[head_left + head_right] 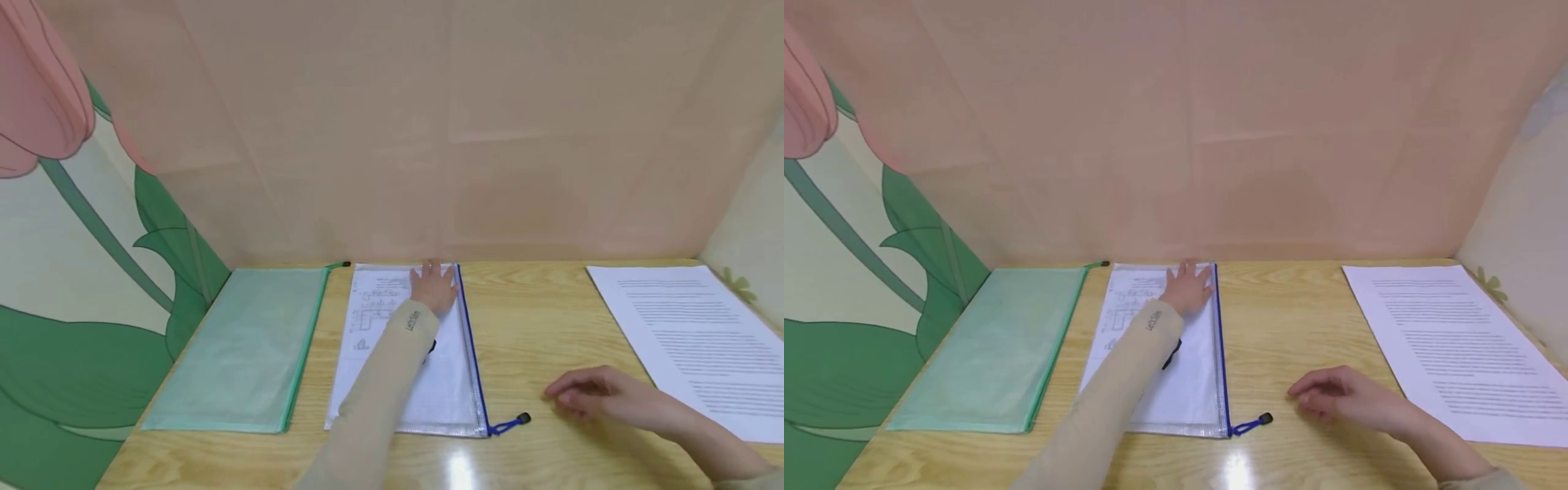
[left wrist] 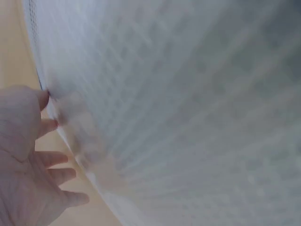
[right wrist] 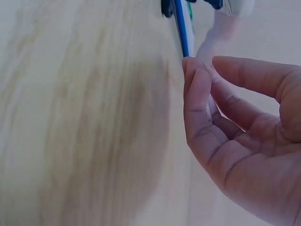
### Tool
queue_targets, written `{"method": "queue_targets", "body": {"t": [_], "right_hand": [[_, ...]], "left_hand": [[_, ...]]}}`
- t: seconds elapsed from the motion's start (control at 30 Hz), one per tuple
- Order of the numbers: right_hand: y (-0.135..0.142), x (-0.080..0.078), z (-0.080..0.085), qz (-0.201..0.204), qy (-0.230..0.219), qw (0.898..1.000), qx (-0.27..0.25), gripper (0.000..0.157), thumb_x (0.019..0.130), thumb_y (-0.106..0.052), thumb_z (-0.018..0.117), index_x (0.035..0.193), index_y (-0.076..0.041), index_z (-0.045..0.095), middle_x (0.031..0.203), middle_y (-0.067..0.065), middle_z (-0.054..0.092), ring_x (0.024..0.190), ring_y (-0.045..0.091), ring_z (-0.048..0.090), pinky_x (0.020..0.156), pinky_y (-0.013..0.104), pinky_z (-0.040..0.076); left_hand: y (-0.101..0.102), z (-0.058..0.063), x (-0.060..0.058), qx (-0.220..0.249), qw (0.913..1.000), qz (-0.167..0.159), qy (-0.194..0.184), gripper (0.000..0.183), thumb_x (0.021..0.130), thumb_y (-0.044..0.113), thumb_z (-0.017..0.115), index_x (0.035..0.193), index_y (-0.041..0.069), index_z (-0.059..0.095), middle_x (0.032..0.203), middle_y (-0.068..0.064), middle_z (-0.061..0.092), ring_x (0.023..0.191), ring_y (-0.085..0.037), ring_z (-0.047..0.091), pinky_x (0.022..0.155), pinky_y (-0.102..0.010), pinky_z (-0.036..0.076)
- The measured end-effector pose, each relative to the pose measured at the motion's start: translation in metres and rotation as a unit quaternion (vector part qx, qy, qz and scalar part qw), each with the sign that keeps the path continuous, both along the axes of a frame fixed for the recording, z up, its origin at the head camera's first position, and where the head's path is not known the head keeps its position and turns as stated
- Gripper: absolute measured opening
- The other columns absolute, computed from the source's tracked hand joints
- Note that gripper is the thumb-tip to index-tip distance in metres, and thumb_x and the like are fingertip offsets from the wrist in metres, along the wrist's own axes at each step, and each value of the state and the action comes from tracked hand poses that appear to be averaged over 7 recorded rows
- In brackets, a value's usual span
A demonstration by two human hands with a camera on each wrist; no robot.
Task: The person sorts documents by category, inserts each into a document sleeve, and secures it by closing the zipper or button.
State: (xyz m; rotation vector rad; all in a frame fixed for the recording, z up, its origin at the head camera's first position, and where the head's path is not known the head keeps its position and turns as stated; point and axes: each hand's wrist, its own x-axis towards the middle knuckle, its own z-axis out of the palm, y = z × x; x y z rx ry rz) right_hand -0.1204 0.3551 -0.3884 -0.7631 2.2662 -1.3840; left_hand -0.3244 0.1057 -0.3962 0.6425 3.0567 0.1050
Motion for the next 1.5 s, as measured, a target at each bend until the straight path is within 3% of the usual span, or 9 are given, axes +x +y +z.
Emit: {"method": "queue_targets", "body": {"t": [0.17, 0.37, 0.47, 0.6, 0.8, 0.97, 1.17, 1.33, 1.5], "right_hand": [[0.011, 0.0, 0.004, -0.052, 0.009, 0.998, 0.036, 0.026, 0.099, -0.004, 0.047, 0.118, 0.006, 0.061, 0.102, 0.004, 0.07, 0.084, 0.008, 0.065, 0.065, 0.028, 0.055], [0.023, 0.001, 0.004, -0.118, 0.003, 0.991, 0.065, 0.03, 0.101, -0.009, 0.046, 0.12, 0.01, 0.058, 0.105, -0.006, 0.07, 0.084, 0.006, 0.062, 0.066, 0.027, 0.054], [0.03, 0.001, 0.002, -0.133, 0.029, 0.988, 0.068, 0.027, 0.1, -0.007, 0.046, 0.119, 0.008, 0.059, 0.1, -0.008, 0.071, 0.081, 0.005, 0.062, 0.064, 0.026, 0.053], [0.038, 0.002, -0.001, -0.153, 0.069, 0.984, 0.059, 0.026, 0.098, -0.001, 0.047, 0.116, -0.005, 0.065, 0.095, -0.013, 0.069, 0.079, 0.001, 0.062, 0.062, 0.025, 0.053], [0.053, 0.006, 0.001, -0.24, 0.068, 0.966, 0.068, 0.027, 0.099, -0.005, 0.048, 0.113, -0.016, 0.068, 0.097, -0.017, 0.071, 0.081, 0.001, 0.064, 0.063, 0.023, 0.052], [0.065, 0.008, 0.003, -0.289, 0.064, 0.952, 0.078, 0.025, 0.099, -0.008, 0.049, 0.112, -0.015, 0.069, 0.096, -0.022, 0.069, 0.082, 0.0, 0.067, 0.066, 0.02, 0.053], [0.083, 0.01, 0.002, -0.329, 0.053, 0.938, 0.094, 0.026, 0.1, -0.012, 0.05, 0.108, -0.027, 0.07, 0.094, -0.027, 0.067, 0.08, -0.002, 0.065, 0.066, 0.018, 0.052], [0.099, 0.012, 0.001, -0.334, 0.077, 0.934, 0.097, 0.025, 0.099, -0.012, 0.05, 0.113, -0.02, 0.069, 0.098, -0.03, 0.064, 0.083, -0.005, 0.063, 0.066, 0.016, 0.052], [0.108, 0.015, 0.001, -0.329, 0.101, 0.936, 0.078, 0.033, 0.099, -0.006, 0.048, 0.112, -0.028, 0.069, 0.101, -0.033, 0.062, 0.083, -0.008, 0.062, 0.065, 0.013, 0.05]], "left_hand": [[0.005, 0.0, 0.0, -0.008, 0.9978, -0.011, 0.066, 0.052, 0.102, 0.039, 0.039, 0.148, 0.016, 0.036, 0.152, -0.011, 0.036, 0.142, -0.029, 0.031, 0.114, -0.051, 0.028], [0.012, -0.001, 0.011, 0.049, 0.9924, -0.025, 0.11, 0.047, 0.098, 0.03, 0.046, 0.136, 0.004, 0.049, 0.132, -0.01, 0.056, 0.122, -0.024, 0.052, 0.104, -0.038, 0.041], [0.014, 0.002, 0.022, 0.091, 0.9913, -0.028, 0.091, 0.04, 0.096, 0.027, 0.047, 0.127, 0.004, 0.055, 0.122, -0.009, 0.059, 0.11, -0.021, 0.056, 0.095, -0.032, 0.045], [0.017, 0.008, 0.039, 0.154, 0.9874, -0.027, 0.026, 0.039, 0.097, 0.027, 0.048, 0.126, 0.002, 0.055, 0.121, -0.011, 0.058, 0.108, -0.021, 0.057, 0.093, -0.029, 0.047], [0.026, 0.014, 0.067, 0.233, 0.9707, -0.026, -0.053, 0.047, 0.097, 0.031, 0.05, 0.135, 0.004, 0.05, 0.131, -0.011, 0.055, 0.118, -0.021, 0.055, 0.097, -0.028, 0.047], [0.035, 0.021, 0.088, 0.317, 0.9412, -0.003, -0.117, 0.044, 0.095, 0.03, 0.054, 0.134, 0.009, 0.054, 0.134, -0.006, 0.055, 0.122, -0.017, 0.053, 0.099, -0.026, 0.045], [0.046, 0.025, 0.108, 0.406, 0.8926, 0.027, -0.194, 0.041, 0.093, 0.028, 0.057, 0.131, 0.012, 0.056, 0.131, -0.002, 0.058, 0.118, -0.014, 0.054, 0.094, -0.026, 0.047], [0.058, 0.028, 0.12, 0.461, 0.8541, 0.062, -0.234, 0.037, 0.091, 0.025, 0.061, 0.126, 0.015, 0.06, 0.124, 0.001, 0.063, 0.113, -0.014, 0.058, 0.091, -0.026, 0.048], [0.068, 0.031, 0.127, 0.486, 0.8326, 0.089, -0.251, 0.032, 0.088, 0.023, 0.064, 0.119, 0.015, 0.063, 0.113, 0.003, 0.066, 0.103, -0.013, 0.061, 0.085, -0.026, 0.05]]}}
